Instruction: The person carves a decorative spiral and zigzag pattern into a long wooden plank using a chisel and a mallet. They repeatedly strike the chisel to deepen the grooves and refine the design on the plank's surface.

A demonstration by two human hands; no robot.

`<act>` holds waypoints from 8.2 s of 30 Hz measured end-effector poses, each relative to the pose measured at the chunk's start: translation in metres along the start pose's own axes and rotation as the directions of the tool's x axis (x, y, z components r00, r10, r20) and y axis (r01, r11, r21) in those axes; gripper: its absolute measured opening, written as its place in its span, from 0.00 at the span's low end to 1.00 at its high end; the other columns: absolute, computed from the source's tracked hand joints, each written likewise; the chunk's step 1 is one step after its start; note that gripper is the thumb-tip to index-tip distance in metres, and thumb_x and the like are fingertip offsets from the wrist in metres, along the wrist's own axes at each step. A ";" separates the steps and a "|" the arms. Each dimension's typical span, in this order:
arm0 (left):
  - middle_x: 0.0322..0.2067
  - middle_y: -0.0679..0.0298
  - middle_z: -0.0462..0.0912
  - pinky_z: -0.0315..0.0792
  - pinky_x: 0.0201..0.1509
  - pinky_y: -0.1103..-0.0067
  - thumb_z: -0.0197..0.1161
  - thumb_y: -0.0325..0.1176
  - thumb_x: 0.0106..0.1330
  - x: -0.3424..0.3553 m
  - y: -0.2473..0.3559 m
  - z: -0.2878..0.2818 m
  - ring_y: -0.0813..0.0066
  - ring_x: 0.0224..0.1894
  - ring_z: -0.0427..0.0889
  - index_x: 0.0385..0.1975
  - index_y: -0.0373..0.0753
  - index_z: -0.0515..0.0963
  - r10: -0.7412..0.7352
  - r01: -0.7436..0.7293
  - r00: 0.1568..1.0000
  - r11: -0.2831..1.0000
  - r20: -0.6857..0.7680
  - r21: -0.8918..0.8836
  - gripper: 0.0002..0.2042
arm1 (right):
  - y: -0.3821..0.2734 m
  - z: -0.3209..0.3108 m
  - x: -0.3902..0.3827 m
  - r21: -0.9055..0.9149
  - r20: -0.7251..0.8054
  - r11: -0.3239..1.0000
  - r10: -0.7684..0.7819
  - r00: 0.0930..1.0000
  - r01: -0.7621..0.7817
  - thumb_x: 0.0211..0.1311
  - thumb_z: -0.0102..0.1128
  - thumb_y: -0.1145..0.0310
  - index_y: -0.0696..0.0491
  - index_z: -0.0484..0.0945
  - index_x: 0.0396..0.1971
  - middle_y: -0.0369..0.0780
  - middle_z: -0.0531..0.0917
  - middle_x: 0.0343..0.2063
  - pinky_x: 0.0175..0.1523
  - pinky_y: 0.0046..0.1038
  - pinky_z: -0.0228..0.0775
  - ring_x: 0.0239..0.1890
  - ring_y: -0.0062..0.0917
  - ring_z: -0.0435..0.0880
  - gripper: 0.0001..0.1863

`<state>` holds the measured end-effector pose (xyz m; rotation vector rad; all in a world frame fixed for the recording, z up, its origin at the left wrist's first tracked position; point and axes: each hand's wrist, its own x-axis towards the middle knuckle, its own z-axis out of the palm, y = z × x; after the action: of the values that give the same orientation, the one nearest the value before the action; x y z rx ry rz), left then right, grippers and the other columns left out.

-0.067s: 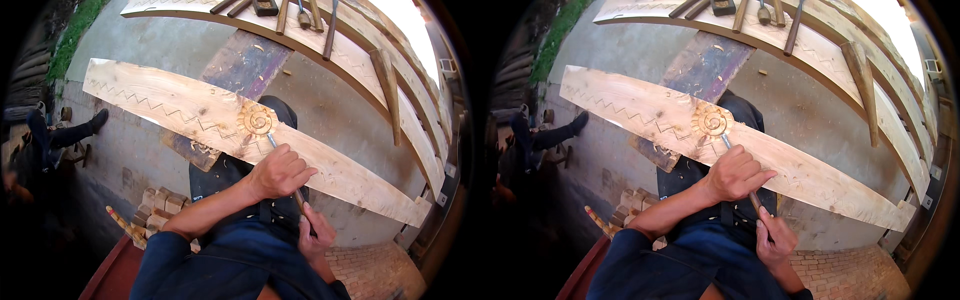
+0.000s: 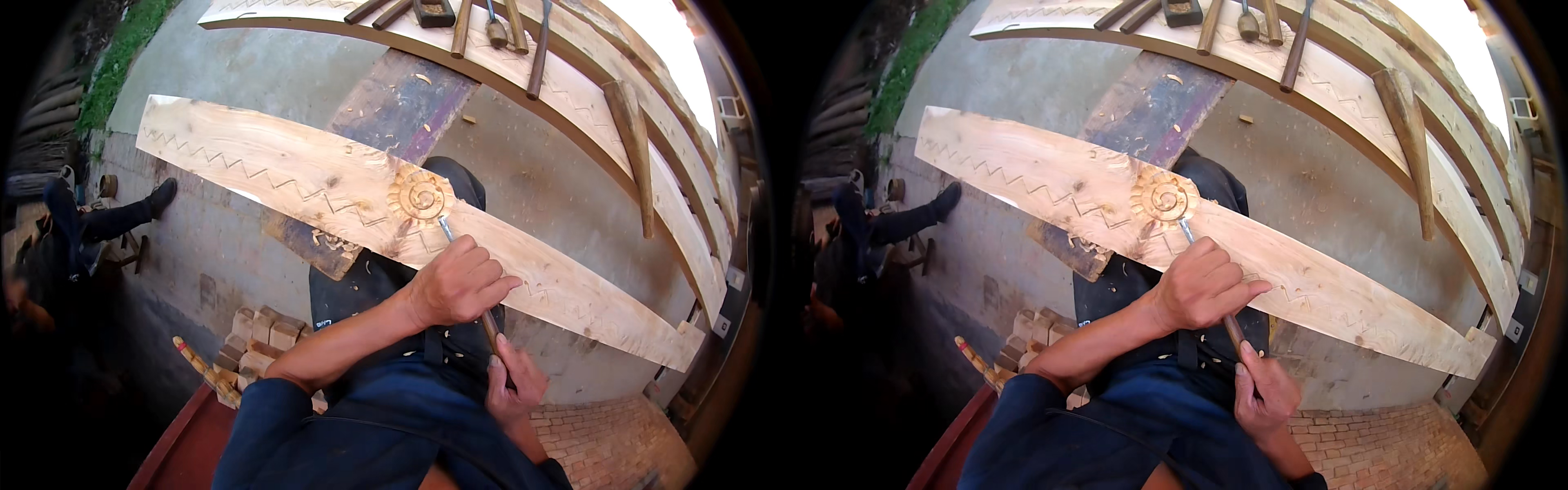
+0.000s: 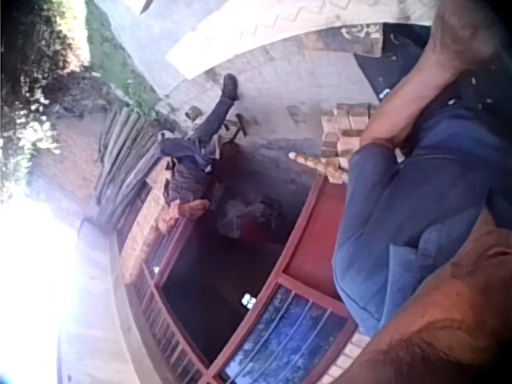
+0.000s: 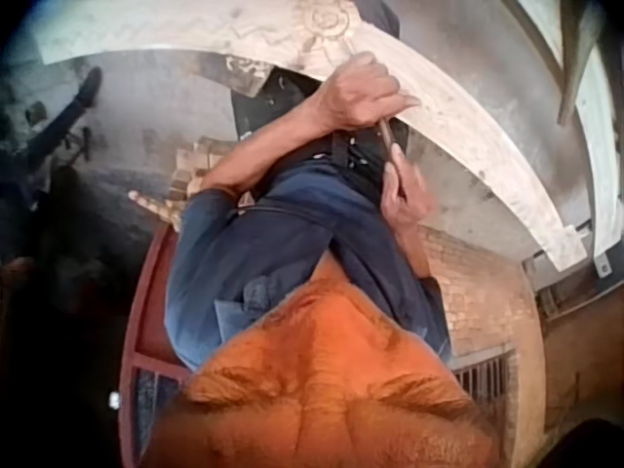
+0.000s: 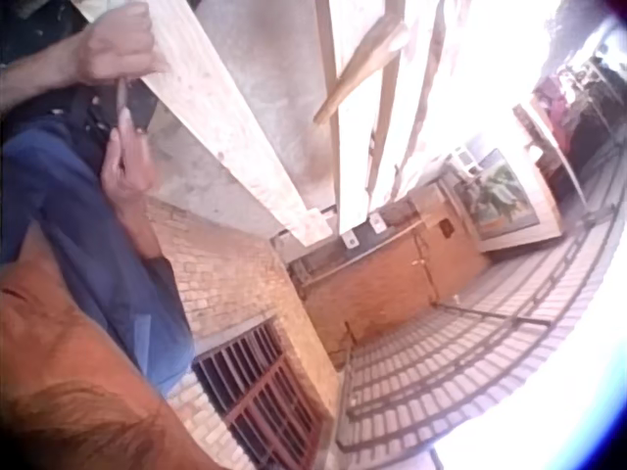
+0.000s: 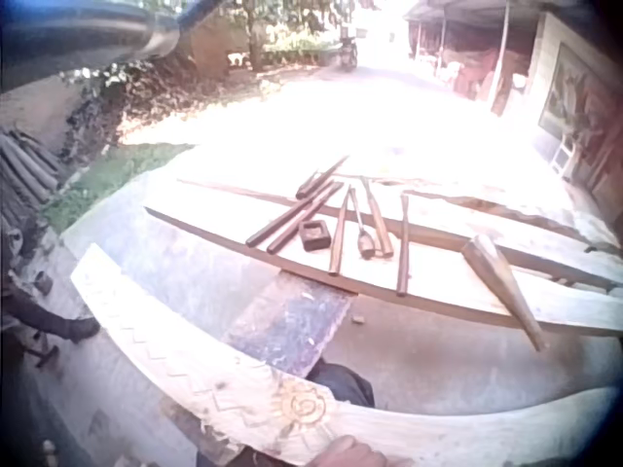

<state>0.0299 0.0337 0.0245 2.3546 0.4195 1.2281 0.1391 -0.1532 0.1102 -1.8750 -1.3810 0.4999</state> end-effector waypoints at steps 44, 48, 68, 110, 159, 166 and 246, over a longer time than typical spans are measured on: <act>0.36 0.68 0.84 0.80 0.50 0.64 0.77 0.29 0.55 -0.041 0.012 -0.023 0.61 0.41 0.82 0.48 0.44 0.91 -0.338 0.397 0.910 0.878 -0.240 0.268 0.18 | -0.039 0.015 -0.004 -0.159 -0.014 0.987 -0.026 1.000 0.023 0.59 0.71 0.85 0.58 0.89 0.57 0.38 0.81 0.20 0.22 0.29 0.65 0.16 0.25 0.77 0.24; 0.35 0.66 0.83 0.81 0.46 0.65 0.79 0.33 0.60 -0.038 0.011 -0.034 0.60 0.38 0.82 0.46 0.46 0.90 -0.276 0.343 0.925 0.904 -0.263 0.257 0.14 | -0.034 0.007 -0.002 -0.187 0.055 0.966 -0.172 0.984 0.179 0.56 0.73 0.85 0.55 0.90 0.56 0.37 0.83 0.23 0.23 0.28 0.66 0.18 0.25 0.79 0.25; 0.41 0.59 0.84 0.80 0.46 0.67 0.74 0.26 0.60 -0.056 0.041 -0.069 0.59 0.42 0.85 0.49 0.35 0.86 -0.305 0.401 0.903 0.851 -0.302 0.339 0.16 | 0.031 0.001 0.074 -0.025 -0.155 0.996 -0.089 0.984 0.086 0.75 0.68 0.74 0.63 0.86 0.59 0.53 0.92 0.50 0.55 0.36 0.85 0.49 0.41 0.93 0.17; 0.31 0.58 0.77 0.78 0.41 0.61 0.69 0.34 0.72 -0.137 0.046 -0.038 0.56 0.37 0.82 0.34 0.36 0.81 -0.550 0.541 0.811 0.835 0.200 0.101 0.08 | 0.037 0.016 0.052 -0.021 0.104 0.945 -0.323 0.941 0.327 0.70 0.64 0.81 0.63 0.85 0.58 0.54 0.92 0.43 0.43 0.37 0.83 0.40 0.43 0.94 0.18; 0.63 0.49 0.83 0.70 0.77 0.53 0.75 0.49 0.67 0.007 0.013 -0.036 0.45 0.71 0.78 0.60 0.35 0.82 -0.462 0.408 0.885 0.828 0.055 0.384 0.28 | 0.117 -0.026 0.093 0.208 -0.296 0.956 0.264 0.918 -0.208 0.78 0.63 0.77 0.61 0.84 0.62 0.34 0.84 0.30 0.26 0.18 0.66 0.22 0.11 0.74 0.17; 0.52 0.52 0.87 0.82 0.68 0.62 0.76 0.39 0.66 -0.014 0.063 0.015 0.53 0.60 0.87 0.52 0.33 0.84 -0.082 0.113 0.963 0.988 0.257 -0.108 0.20 | 0.132 -0.012 0.104 0.355 -0.210 0.896 0.355 0.911 -0.267 0.78 0.63 0.76 0.61 0.84 0.62 0.32 0.83 0.29 0.25 0.17 0.64 0.22 0.10 0.73 0.16; 0.23 0.66 0.71 0.74 0.28 0.71 0.67 0.56 0.69 0.040 -0.019 0.010 0.68 0.26 0.79 0.25 0.43 0.72 0.045 0.011 0.955 0.983 0.293 -0.186 0.23 | 0.055 -0.091 0.090 -0.074 0.330 0.989 -0.094 0.939 0.125 0.48 0.79 0.82 0.53 0.92 0.51 0.41 0.85 0.23 0.28 0.27 0.71 0.20 0.29 0.81 0.25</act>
<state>0.0594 0.0653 0.0371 2.3323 0.1772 0.8580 0.2674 -0.1075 0.1379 -1.8332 -1.7425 0.7246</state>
